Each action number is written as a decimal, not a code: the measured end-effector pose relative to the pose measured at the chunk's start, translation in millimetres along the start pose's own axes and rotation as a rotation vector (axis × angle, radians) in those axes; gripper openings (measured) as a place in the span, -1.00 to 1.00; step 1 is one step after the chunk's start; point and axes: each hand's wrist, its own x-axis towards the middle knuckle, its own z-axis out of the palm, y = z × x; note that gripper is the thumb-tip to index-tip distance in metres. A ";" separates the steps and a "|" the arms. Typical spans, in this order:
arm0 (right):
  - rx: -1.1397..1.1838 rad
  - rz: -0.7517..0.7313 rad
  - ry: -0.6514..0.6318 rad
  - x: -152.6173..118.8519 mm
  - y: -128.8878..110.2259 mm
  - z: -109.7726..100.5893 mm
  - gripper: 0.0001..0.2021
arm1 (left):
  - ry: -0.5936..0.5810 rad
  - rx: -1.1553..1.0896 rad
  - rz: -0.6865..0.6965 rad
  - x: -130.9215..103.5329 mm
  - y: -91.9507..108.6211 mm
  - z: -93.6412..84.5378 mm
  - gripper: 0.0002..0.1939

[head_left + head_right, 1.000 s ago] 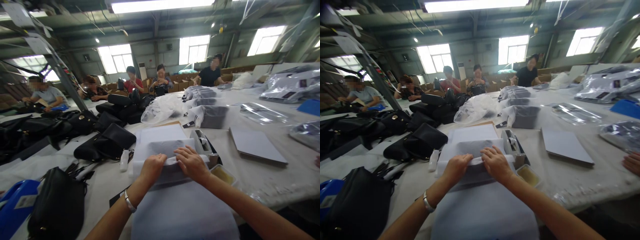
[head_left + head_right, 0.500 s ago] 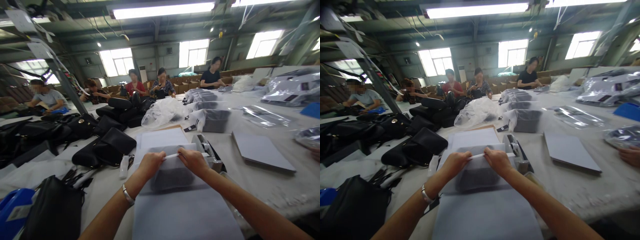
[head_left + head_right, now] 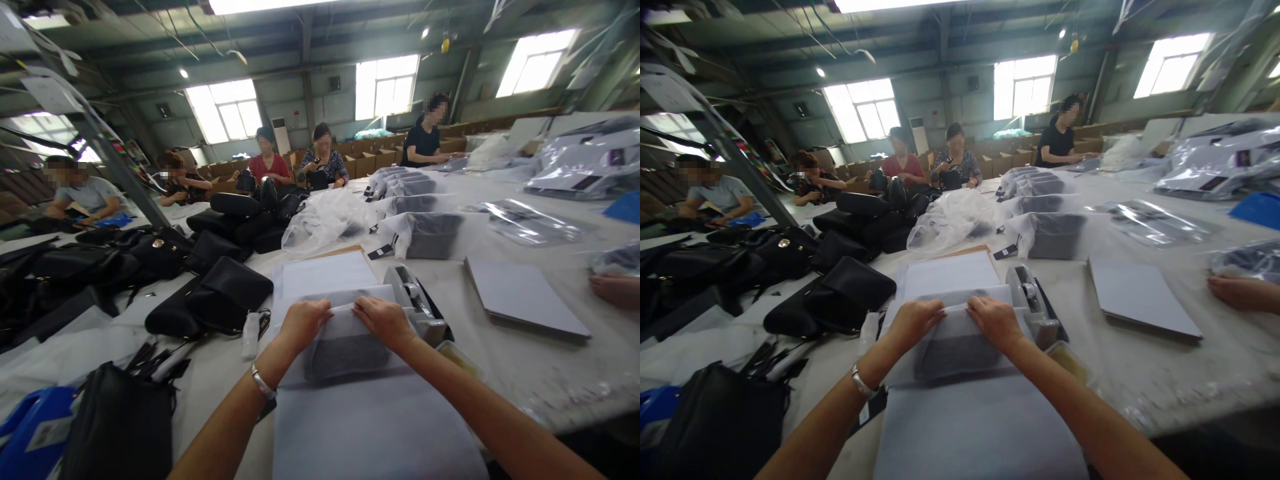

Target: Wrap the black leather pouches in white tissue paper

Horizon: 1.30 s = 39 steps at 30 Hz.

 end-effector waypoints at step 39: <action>0.700 0.944 0.208 -93.0 96.8 -26.7 -0.72 | 0.077 -0.072 -0.113 -17.4 45.3 54.1 -0.52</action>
